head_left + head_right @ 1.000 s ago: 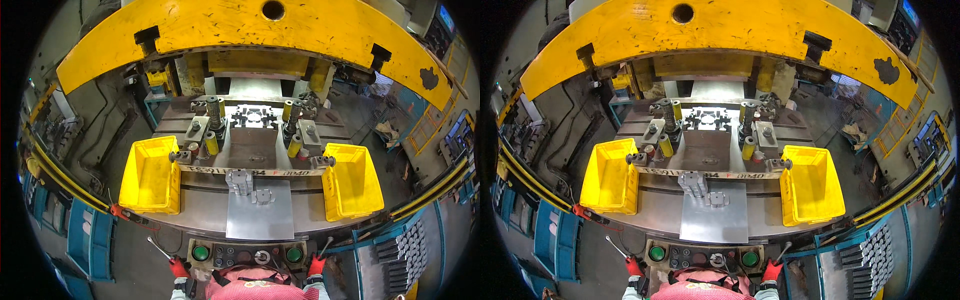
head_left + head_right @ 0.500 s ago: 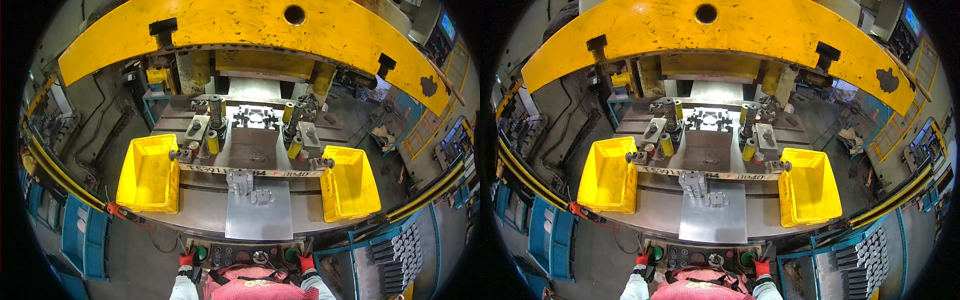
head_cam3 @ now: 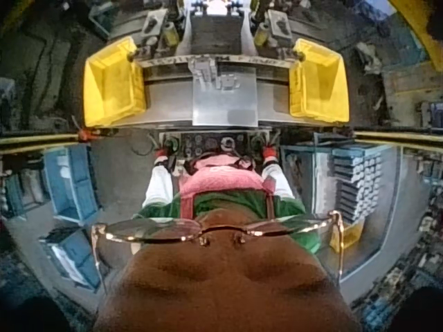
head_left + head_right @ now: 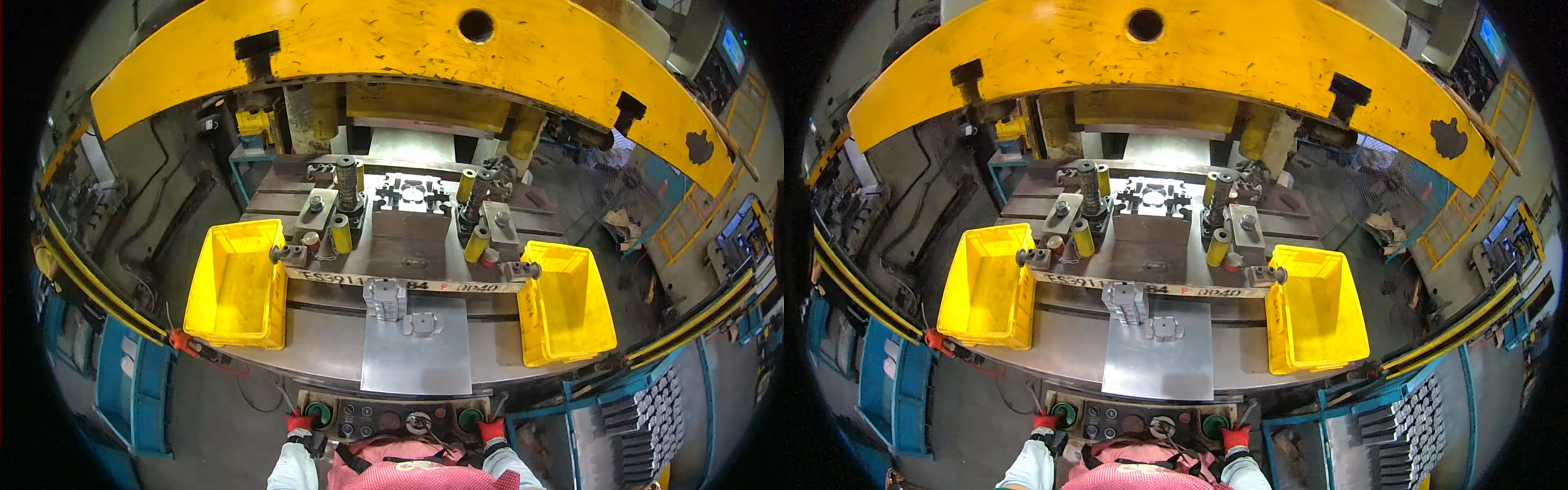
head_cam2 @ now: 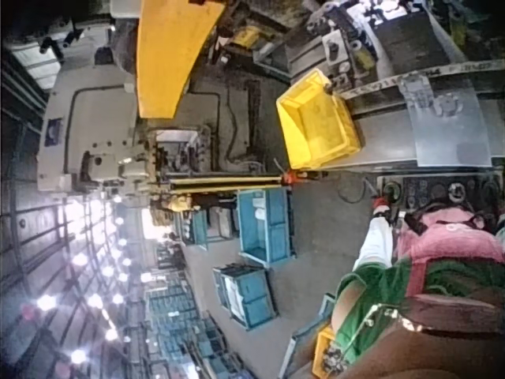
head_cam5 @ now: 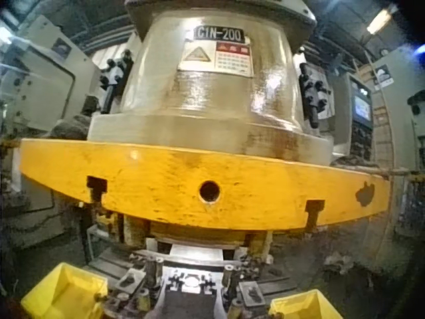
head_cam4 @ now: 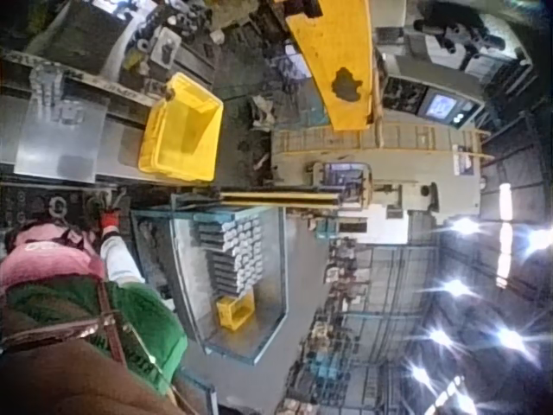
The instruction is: Operating an industrial press machine to shape metal parts using tongs for placement and removal.
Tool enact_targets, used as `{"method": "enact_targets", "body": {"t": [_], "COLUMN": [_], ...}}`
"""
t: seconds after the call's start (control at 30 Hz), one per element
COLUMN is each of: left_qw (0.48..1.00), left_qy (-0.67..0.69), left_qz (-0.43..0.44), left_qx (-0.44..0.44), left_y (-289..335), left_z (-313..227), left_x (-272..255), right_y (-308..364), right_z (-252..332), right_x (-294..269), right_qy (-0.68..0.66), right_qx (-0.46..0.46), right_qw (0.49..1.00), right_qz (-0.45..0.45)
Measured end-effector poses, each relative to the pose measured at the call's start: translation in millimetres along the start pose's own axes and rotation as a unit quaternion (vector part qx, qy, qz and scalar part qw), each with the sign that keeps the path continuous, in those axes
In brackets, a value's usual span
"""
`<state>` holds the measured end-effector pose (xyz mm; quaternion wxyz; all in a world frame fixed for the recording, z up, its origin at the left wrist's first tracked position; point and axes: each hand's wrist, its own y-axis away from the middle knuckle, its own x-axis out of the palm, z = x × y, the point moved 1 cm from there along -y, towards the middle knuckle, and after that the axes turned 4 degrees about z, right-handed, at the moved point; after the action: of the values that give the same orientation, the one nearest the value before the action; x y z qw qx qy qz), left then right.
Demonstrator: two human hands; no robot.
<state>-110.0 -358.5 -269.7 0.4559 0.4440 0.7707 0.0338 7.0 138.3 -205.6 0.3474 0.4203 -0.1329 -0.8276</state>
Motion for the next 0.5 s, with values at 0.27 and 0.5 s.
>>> {"method": "enact_targets", "body": {"t": [0.27,0.5], "left_qw": [1.000,0.996], "left_qy": [0.018,0.041], "left_qz": [0.010,0.075], "left_qx": [0.008,-0.017], "left_y": [4.0,11.6], "left_z": [-1.8,-22.4], "left_x": [-8.0,-8.5], "right_y": [-2.4,-38.2], "right_z": [-6.2,-47.8], "right_x": [6.3,14.5], "right_qy": [-0.061,0.010], "right_qx": [-0.015,0.009], "right_qw": [0.998,1.000], "right_qz": [0.004,-0.006]}}
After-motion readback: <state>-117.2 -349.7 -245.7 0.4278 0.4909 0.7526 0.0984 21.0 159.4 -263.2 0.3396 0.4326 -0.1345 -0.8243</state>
